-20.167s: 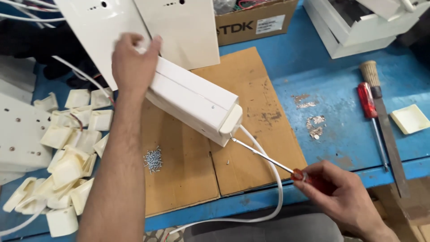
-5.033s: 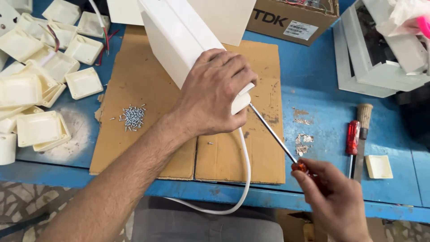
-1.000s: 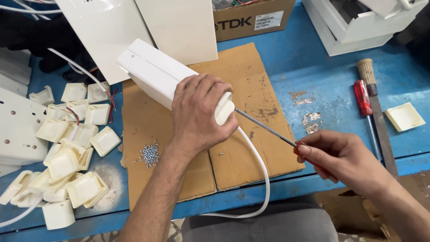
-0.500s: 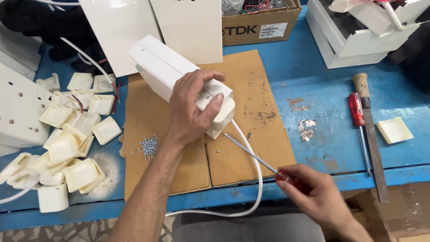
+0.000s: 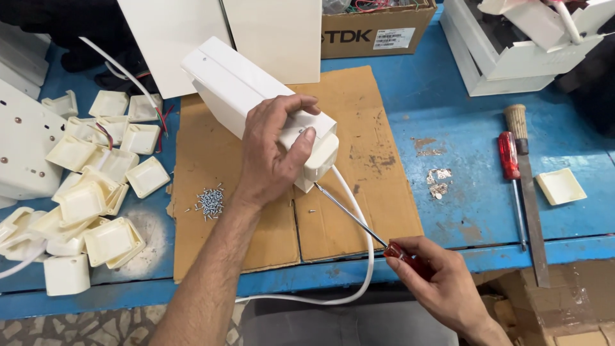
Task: The person attaches a white plastic end cover to a white metal enclosure, driving its screws with a red-handled screwdriver while holding the box steady. They then move the finished enclosure aside, reposition the cable, and begin fastening a cover onto another enclosure.
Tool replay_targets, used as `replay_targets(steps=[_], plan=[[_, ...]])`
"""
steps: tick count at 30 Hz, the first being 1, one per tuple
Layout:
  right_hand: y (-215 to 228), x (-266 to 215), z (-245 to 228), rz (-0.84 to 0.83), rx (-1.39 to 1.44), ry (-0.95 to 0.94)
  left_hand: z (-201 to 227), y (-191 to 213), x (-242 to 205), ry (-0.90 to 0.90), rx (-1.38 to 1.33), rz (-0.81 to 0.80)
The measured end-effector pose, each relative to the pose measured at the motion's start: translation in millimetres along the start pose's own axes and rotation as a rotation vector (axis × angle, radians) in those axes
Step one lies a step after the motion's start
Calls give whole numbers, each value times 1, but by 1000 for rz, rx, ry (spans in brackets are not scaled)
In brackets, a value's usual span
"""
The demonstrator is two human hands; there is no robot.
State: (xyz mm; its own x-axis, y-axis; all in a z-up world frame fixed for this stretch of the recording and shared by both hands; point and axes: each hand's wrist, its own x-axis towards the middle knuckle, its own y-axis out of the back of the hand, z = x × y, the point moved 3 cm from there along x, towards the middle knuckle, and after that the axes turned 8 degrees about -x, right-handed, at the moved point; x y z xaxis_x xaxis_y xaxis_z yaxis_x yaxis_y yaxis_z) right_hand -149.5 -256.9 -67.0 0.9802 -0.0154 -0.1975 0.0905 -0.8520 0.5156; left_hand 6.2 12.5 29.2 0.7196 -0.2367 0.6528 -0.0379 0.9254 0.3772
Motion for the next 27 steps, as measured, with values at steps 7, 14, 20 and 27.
replay_targets(steps=[7, 14, 20, 27], plan=[[-1, 3, -10, 42, 18, -19, -4, -1, -2, -25, -9, 3], [1, -3, -28, 142, -211, -10, -44, 55, 21, 122, -41, 377], [2, -3, -23, 201, -160, 194, -172, 79, 27, 293, -15, 537], [17, 22, -29, -211, 318, -499, -159, 62, 26, 545, -267, 602]])
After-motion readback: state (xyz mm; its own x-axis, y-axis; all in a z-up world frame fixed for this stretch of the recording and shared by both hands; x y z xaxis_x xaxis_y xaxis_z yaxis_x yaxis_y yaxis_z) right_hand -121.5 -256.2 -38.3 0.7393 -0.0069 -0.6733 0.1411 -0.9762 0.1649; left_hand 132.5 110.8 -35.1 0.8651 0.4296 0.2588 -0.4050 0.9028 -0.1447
